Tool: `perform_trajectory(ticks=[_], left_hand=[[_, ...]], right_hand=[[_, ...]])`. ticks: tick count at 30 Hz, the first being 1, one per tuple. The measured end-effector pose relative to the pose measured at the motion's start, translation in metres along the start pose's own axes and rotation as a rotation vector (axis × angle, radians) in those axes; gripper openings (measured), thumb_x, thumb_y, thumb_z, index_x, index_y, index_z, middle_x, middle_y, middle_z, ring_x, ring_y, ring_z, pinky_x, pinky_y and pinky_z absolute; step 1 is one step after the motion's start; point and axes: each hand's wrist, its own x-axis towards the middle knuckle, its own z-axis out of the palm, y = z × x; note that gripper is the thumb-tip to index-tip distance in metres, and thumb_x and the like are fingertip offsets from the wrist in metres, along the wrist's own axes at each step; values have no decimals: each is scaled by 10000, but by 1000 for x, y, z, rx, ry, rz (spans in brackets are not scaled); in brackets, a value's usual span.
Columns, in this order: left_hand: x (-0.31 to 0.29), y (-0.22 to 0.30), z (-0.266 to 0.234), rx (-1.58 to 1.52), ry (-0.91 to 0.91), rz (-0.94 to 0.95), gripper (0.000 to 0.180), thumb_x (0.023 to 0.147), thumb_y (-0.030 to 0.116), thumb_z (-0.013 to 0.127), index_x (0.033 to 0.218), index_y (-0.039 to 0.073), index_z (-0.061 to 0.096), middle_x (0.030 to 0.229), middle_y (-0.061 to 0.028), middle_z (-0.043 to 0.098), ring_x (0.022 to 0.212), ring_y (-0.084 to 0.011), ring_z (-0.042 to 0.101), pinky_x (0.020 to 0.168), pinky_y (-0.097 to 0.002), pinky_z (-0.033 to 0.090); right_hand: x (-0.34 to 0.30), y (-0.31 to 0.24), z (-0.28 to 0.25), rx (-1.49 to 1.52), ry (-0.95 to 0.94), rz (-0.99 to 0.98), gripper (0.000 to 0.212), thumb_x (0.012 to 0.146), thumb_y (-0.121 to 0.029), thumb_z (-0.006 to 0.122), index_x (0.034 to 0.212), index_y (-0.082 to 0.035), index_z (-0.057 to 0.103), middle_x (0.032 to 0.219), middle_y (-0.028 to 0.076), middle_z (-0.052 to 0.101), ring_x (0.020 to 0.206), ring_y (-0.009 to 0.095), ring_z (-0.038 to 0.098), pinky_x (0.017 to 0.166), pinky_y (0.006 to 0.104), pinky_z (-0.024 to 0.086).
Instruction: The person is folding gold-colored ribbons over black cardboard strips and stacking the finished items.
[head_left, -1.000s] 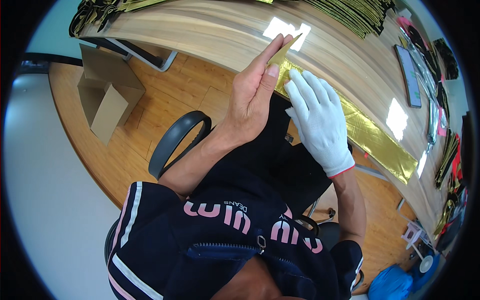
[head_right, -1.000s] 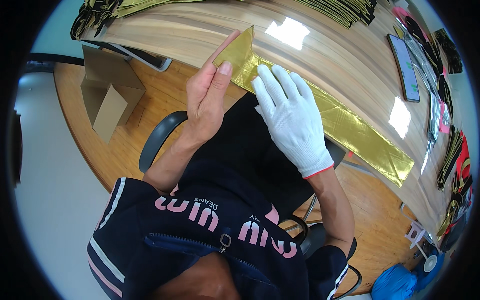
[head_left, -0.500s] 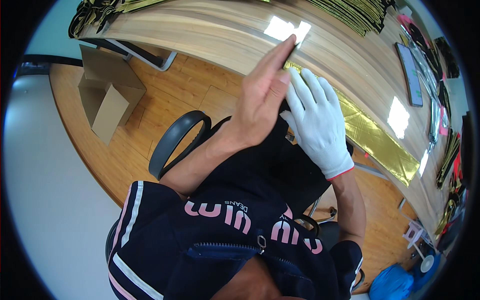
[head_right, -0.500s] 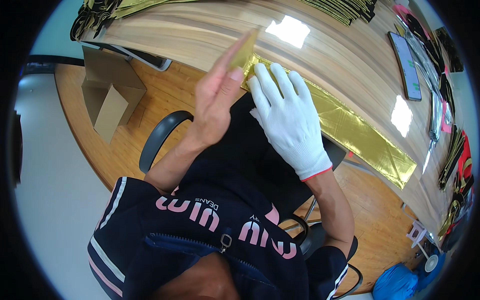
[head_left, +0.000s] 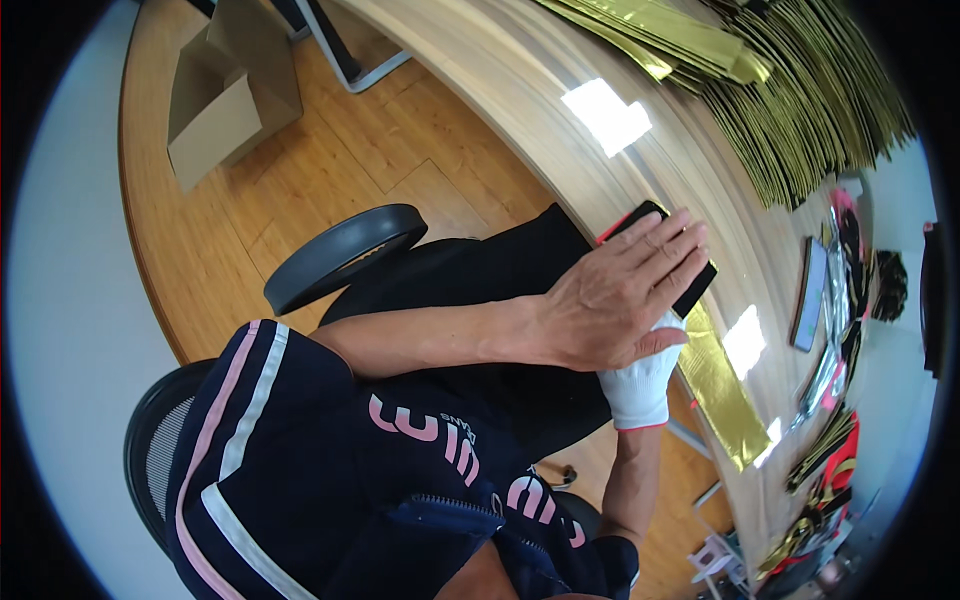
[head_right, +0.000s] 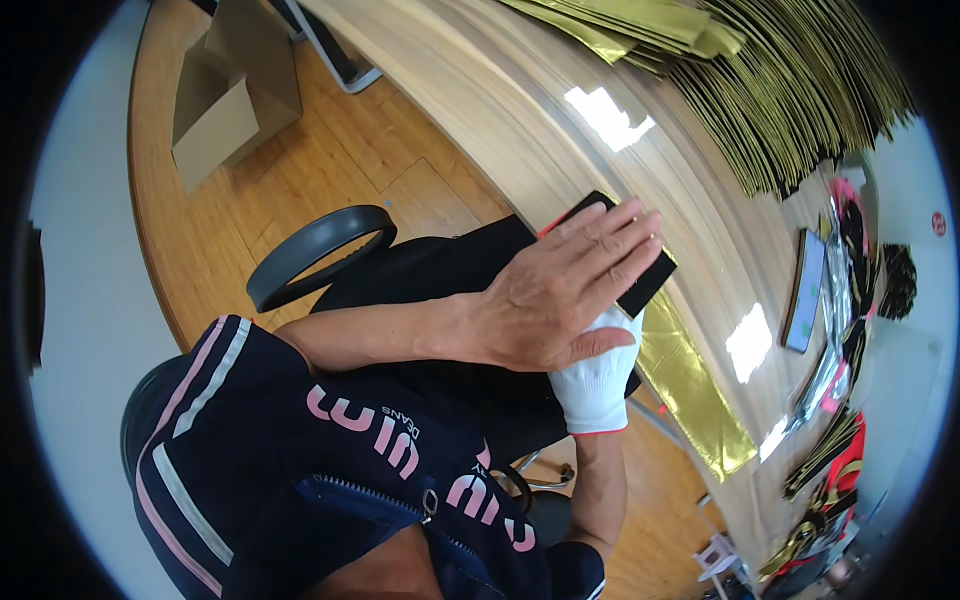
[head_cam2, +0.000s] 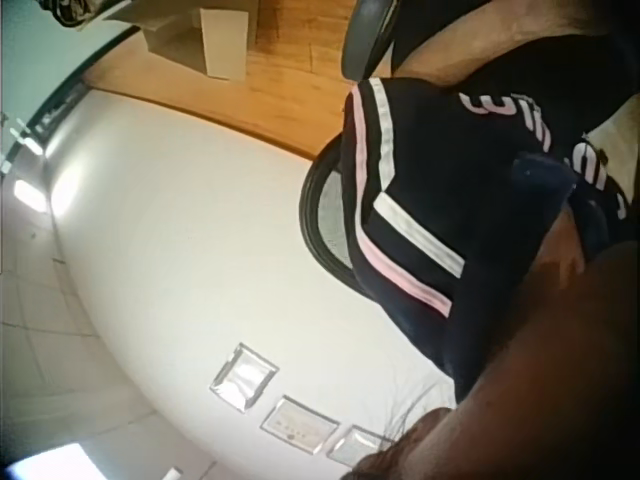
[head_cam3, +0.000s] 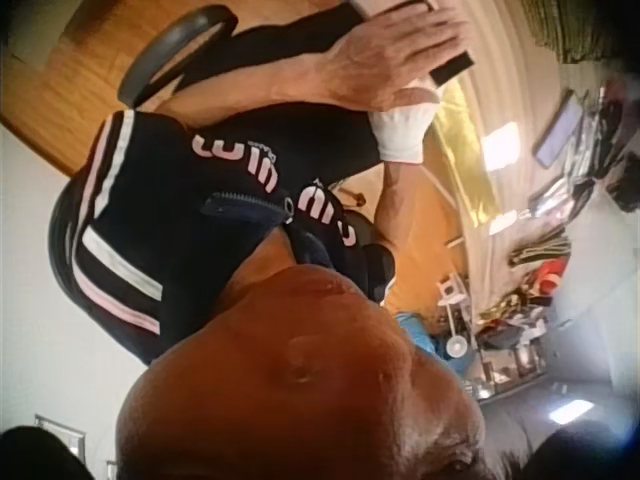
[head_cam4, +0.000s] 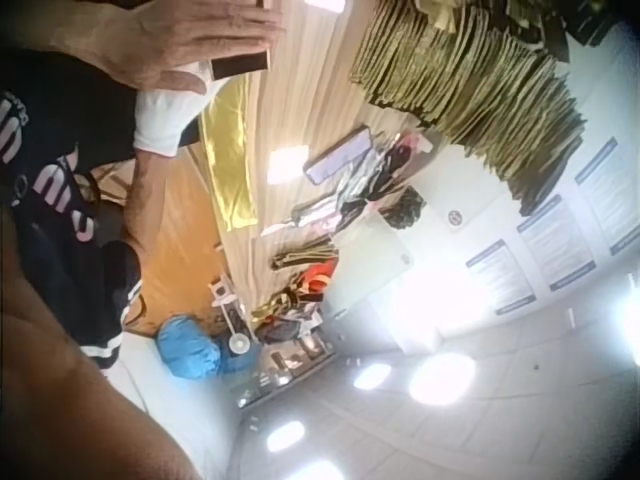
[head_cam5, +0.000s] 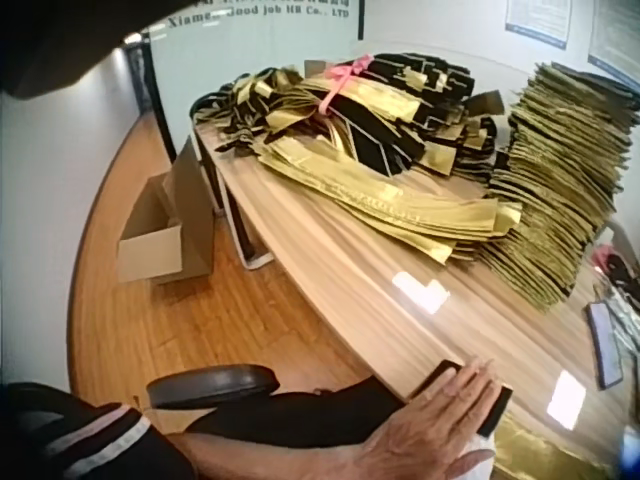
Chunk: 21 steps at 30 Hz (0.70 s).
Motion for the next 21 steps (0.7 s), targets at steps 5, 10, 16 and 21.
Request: perform_trajectory(ticks=[5, 10, 16, 21], left_hand=[[-3, 4, 2, -23, -5, -3, 826, 996, 533, 563, 1480, -129, 472, 1592, -298, 428, 1534, -447, 354, 1270, -537, 253], [-5, 5, 1, -23, -19, -9, 820, 985, 518, 583, 1480, -126, 476, 1580, -285, 453, 1531, -431, 368, 1273, -531, 255], [-5, 5, 2, -44, 3, -16, 793, 999, 512, 569, 1472, -120, 493, 1579, -271, 461, 1527, -413, 383, 1266, -512, 282], [-5, 2, 3, -60, 7, -5, 786, 1002, 510, 571, 1469, -118, 498, 1566, -266, 476, 1517, -411, 397, 1262, -509, 295]], right_hand=[[-8, 2, 2, -79, 35, -23, 472, 957, -196, 721, 1378, -40, 576, 1333, 192, 626, 1251, 404, 578, 1036, 488, 458], [-18, 10, 2, -76, 12, -7, 499, 957, -155, 743, 1390, -28, 530, 1327, 168, 593, 1206, 338, 586, 1011, 446, 475], [-18, 3, -1, 63, -26, 150, 434, 956, -220, 725, 1330, -27, 620, 1280, 183, 687, 1205, 365, 646, 997, 451, 494], [-19, 2, 3, -2, -22, 137, 429, 942, -214, 743, 1302, -14, 625, 1247, 187, 690, 1158, 370, 659, 948, 442, 510]])
